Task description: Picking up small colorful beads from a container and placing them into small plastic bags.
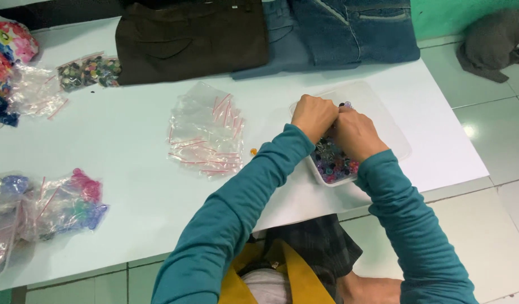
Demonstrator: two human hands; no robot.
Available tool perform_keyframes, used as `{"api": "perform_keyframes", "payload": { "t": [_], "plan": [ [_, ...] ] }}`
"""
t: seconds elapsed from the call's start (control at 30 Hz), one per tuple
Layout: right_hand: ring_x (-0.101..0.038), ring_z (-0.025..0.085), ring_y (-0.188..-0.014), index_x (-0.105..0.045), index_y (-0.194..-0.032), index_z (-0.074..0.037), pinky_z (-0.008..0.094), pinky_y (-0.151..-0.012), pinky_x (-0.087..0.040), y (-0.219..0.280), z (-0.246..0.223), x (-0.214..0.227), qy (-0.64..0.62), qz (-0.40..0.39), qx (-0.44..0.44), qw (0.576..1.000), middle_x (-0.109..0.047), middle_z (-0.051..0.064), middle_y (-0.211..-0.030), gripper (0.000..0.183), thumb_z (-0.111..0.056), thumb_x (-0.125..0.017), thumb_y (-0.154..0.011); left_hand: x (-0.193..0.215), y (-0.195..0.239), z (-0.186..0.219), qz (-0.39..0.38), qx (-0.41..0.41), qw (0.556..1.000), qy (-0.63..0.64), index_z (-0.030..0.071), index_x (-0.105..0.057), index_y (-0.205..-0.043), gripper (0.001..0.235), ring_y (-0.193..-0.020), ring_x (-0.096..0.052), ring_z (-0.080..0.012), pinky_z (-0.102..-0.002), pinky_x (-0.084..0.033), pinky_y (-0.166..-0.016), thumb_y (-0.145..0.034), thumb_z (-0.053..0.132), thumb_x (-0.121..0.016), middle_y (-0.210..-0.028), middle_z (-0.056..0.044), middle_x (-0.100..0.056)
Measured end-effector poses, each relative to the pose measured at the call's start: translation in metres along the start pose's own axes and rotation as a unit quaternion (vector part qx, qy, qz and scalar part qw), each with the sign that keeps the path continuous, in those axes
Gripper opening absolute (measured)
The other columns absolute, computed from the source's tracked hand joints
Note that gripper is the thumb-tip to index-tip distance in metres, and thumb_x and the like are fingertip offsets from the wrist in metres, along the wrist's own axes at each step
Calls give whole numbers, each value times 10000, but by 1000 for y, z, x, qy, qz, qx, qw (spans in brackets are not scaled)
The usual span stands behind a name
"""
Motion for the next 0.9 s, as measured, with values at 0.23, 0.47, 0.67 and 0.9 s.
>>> {"api": "perform_keyframes", "payload": {
  "t": [0.23, 0.47, 0.67, 0.9],
  "plan": [
    [-725, 426, -929, -758, -937, 55, 549, -750, -615, -2, 15, -21, -23, -1, 3, 1000, -732, 208, -986, 126, 14, -642, -909, 1, 7, 5, -34, -9, 999, -42, 228, -695, -678, 200, -681, -711, -238, -478, -481, -637, -808, 77, -693, -656, 38, -707],
    [-738, 382, -864, -758, -914, -58, 527, -700, -626, 1, 22, -21, -13, -11, -22, 1000, -718, 120, -1036, 122, -21, -644, -892, 16, 12, 7, -38, -24, 997, -67, 221, -714, -709, 225, -683, -709, -205, -461, -508, -699, -848, 45, -702, -660, 45, -717],
    [-730, 364, -884, -754, -1046, -96, 469, -719, -626, 6, 20, 14, -86, 54, -26, 994, -689, 124, -1017, 210, 17, -661, -897, 45, 26, -8, 26, -4, 1000, -9, 206, -707, -696, 194, -651, -719, -240, -463, -517, -655, -808, 48, -714, -635, 30, -704],
    [-688, 266, -858, -744, -1223, -27, 387, -706, -559, 35, -26, 82, -384, 149, 52, 910, -732, 167, -965, 316, 47, -739, -916, 197, 115, -75, 121, 42, 958, 256, 144, -749, -969, 101, -718, -729, -320, -436, -571, -637, -872, 169, -763, -726, -68, -715]
  ]
}}
Point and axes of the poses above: each hand's wrist, its own y-axis away from the middle knuckle, its own x-axis out of the back of the hand, z = x × y, the point moved 10 cm from there along -y, towards the middle knuckle
